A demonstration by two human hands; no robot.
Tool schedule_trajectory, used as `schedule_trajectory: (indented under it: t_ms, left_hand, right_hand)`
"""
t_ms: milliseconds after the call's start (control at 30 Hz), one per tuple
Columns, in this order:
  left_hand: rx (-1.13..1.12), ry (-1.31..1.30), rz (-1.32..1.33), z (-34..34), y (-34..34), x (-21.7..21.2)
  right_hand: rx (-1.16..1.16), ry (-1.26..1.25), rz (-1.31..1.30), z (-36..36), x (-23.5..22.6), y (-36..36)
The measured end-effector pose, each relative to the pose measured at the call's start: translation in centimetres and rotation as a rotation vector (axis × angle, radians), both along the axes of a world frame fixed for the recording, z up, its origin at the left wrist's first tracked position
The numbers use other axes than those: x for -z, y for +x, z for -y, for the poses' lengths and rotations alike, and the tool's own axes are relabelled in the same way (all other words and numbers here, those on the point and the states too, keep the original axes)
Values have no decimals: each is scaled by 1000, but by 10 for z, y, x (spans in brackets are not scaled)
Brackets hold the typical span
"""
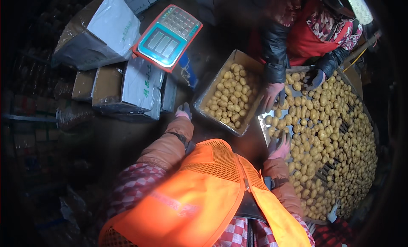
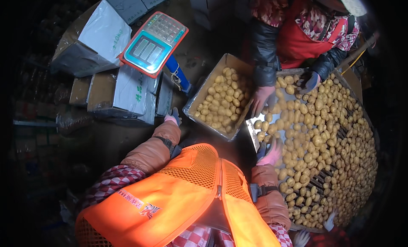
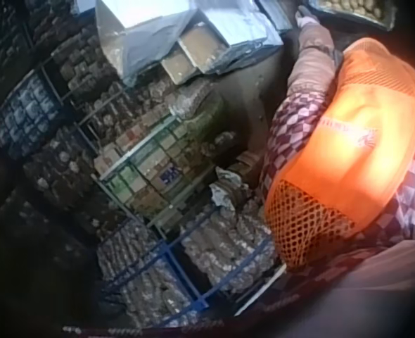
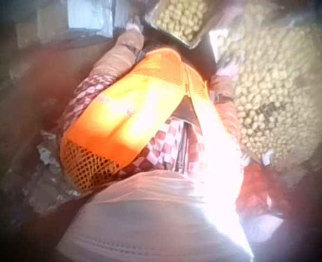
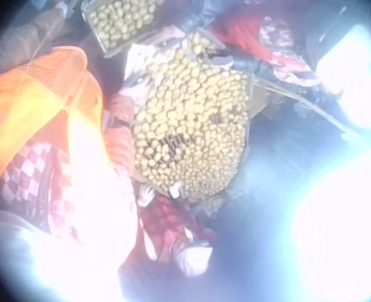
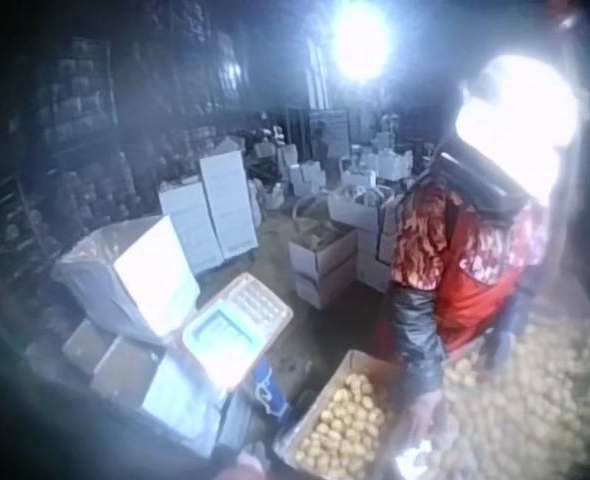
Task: Sorting potatoes by hand from a pile on a table into boxes.
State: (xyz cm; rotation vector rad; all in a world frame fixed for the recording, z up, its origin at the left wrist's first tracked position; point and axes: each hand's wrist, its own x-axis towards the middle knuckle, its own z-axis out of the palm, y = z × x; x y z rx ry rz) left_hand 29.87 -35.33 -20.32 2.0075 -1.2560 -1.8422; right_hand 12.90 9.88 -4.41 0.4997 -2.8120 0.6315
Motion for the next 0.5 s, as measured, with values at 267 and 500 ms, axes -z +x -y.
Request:
schedule_trajectory:
  t_ms: [267, 500]
  left_hand:
    - [-227, 33, -366, 35, -1, 29]
    - [764, -1154, -340, -41, -83, -117]
  right_hand:
    - [-41, -22, -80, -2, -7, -4]
    - [89, 61, 5, 6, -12, 2]
